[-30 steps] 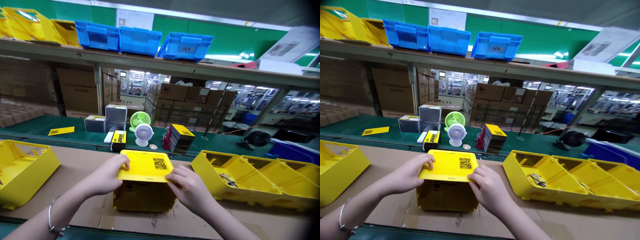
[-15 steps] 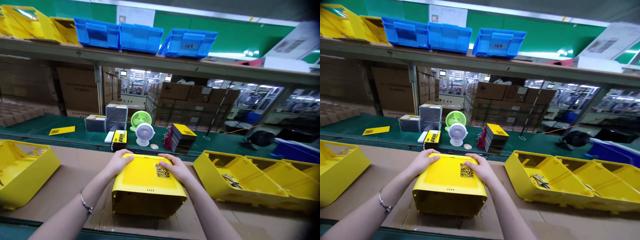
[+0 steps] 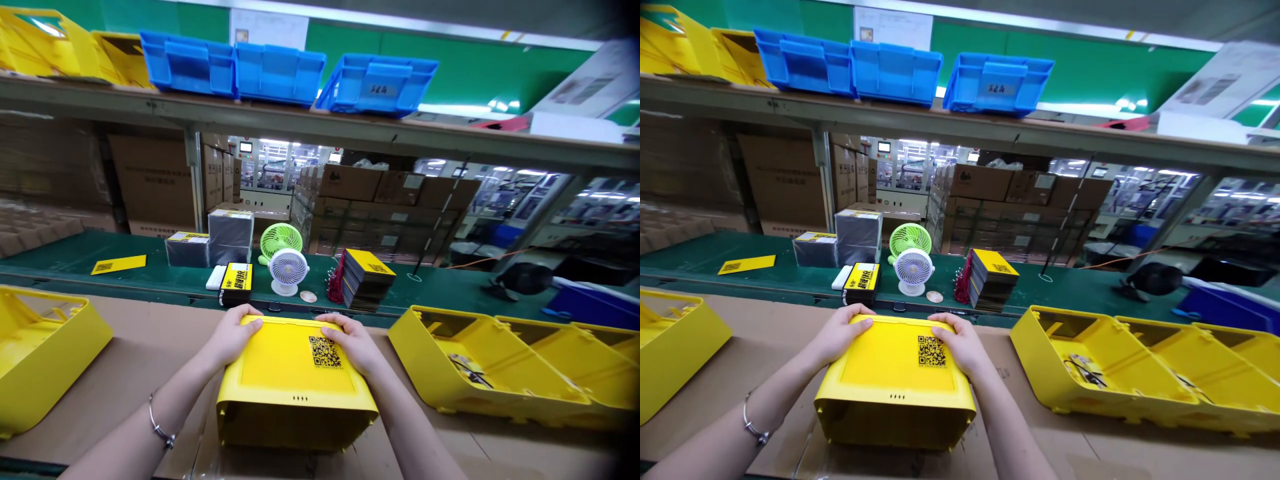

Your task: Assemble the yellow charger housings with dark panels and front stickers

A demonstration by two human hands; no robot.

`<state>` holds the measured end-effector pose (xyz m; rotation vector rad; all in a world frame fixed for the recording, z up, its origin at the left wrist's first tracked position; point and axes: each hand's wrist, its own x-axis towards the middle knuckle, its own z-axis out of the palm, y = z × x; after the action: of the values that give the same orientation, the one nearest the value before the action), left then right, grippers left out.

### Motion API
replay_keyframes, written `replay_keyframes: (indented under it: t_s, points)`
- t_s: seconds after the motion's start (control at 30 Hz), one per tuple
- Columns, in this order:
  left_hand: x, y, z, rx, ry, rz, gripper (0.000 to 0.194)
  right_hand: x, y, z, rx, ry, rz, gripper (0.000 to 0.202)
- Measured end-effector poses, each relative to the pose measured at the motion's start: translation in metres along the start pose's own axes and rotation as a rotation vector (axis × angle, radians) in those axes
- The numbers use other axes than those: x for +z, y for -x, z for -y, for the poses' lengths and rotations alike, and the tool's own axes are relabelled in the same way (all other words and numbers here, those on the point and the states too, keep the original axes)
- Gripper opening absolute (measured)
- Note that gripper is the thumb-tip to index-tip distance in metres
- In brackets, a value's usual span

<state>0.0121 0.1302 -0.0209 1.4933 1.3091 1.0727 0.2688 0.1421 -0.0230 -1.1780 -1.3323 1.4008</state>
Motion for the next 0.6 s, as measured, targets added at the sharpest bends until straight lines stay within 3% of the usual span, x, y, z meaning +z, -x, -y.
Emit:
replay_keyframes:
  t_s: [0.1,0.23,0.43,0.53,0.6]
  points:
    - [-0.003,-0.008,0.001,0.107,-0.184,-0.012,0.024,-0.002,-0.003,-0.002,-0.028,0.066,-0.016,0.030]
    - [-0.013,-0.041,0.012,0.136,-0.288,0.008,0.038,-0.004,-0.004,-0.003,-0.049,0.163,-0.013,0.032]
    - [-0.037,-0.094,0.050,0.147,-0.455,-0.159,0.053,-0.004,-0.005,0.000,0.014,0.278,0.008,0.043]
    - [-0.041,-0.098,0.072,0.180,-0.562,-0.213,0.069,-0.004,-0.005,0.001,0.038,0.278,0.010,0.042]
    - [-0.042,-0.093,0.085,0.203,-0.611,-0.219,0.069,-0.003,-0.005,0.001,0.043,0.236,0.022,0.041]
